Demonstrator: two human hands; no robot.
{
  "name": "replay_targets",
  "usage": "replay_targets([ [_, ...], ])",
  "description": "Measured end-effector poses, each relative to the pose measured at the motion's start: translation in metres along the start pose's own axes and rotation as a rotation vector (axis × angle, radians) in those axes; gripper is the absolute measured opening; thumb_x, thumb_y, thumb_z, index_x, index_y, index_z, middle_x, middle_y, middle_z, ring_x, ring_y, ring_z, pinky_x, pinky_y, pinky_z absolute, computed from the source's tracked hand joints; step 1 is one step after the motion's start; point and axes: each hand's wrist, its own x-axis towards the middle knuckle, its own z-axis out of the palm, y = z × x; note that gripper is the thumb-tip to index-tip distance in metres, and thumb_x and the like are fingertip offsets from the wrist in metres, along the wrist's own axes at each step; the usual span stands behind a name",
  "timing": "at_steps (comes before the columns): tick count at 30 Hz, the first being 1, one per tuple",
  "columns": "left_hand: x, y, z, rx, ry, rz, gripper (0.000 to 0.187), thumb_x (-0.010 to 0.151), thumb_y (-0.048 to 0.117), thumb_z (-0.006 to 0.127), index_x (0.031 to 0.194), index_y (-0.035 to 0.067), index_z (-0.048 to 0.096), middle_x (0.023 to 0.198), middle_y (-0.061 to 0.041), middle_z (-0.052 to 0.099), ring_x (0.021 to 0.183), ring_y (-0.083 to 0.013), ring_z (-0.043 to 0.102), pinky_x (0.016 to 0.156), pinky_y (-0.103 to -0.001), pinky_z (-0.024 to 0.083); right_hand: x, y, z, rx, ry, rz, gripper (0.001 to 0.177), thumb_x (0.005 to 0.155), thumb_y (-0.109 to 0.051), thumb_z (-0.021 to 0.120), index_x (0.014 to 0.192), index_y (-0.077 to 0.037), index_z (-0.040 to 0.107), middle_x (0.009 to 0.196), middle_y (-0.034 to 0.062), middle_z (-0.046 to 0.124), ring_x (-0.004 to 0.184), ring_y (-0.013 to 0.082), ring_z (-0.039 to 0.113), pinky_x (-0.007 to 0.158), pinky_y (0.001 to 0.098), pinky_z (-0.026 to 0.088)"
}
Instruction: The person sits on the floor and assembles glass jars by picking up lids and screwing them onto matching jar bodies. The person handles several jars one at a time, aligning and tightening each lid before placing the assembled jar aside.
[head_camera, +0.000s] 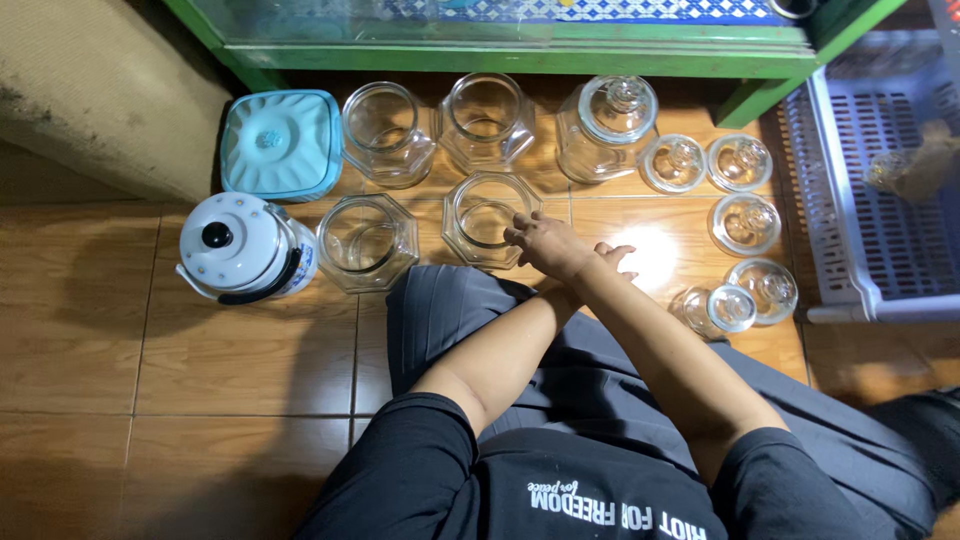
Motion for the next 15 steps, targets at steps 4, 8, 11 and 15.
replay_targets([
  [4, -0.01, 0.031, -0.025, 0.221, -0.302, 0.044, 0.06, 0.094, 0.049, 0.062, 0.145, 0.02, 0.053, 0.138, -0.021, 0.057, 0.128, -0.0355, 0.055, 0.112, -0.045, 0.039, -0.027, 0.024, 0.0, -0.056, -0.027, -0.012, 0.038, 0.078, -0.025, 0.08, 0.113, -0.015, 0.067, 0.117, 0.005, 0.064, 0.113, 0.0298, 0.061, 0.09, 0.042, 0.054],
  [8, -0.012, 0.057, -0.032, 0.179, -0.587, 0.113, 0.056, 0.09, 0.052, 0.063, 0.136, 0.019, 0.062, 0.134, -0.014, 0.063, 0.125, -0.029, 0.058, 0.108, -0.04, 0.042, -0.062, 0.041, -0.006, -0.045, 0.023, 0.002, 0.046, 0.072, -0.026, 0.082, 0.114, -0.016, 0.068, 0.114, 0.0055, 0.064, 0.11, 0.0296, 0.061, 0.091, 0.0414, 0.053],
  [11, -0.017, 0.067, -0.031, 0.051, -0.774, 0.176, 0.055, 0.087, 0.054, 0.063, 0.129, 0.018, 0.068, 0.13, -0.009, 0.068, 0.123, -0.0241, 0.061, 0.106, -0.036, 0.044, -0.093, 0.051, -0.013, -0.013, 0.088, 0.032, 0.05, 0.07, -0.025, 0.083, 0.116, -0.014, 0.068, 0.113, 0.0055, 0.065, 0.108, 0.0293, 0.062, 0.09, 0.042, 0.053],
  [15, -0.022, 0.073, -0.033, 0.046, -0.921, 0.31, 0.053, 0.09, 0.055, 0.063, 0.125, 0.017, 0.073, 0.128, -0.004, 0.071, 0.122, -0.0194, 0.061, 0.104, -0.033, 0.044, -0.128, 0.062, -0.025, 0.03, 0.065, 0.155, 0.049, 0.071, -0.024, 0.083, 0.117, -0.015, 0.07, 0.112, 0.0058, 0.065, 0.107, 0.0291, 0.063, 0.09, 0.0418, 0.053],
])
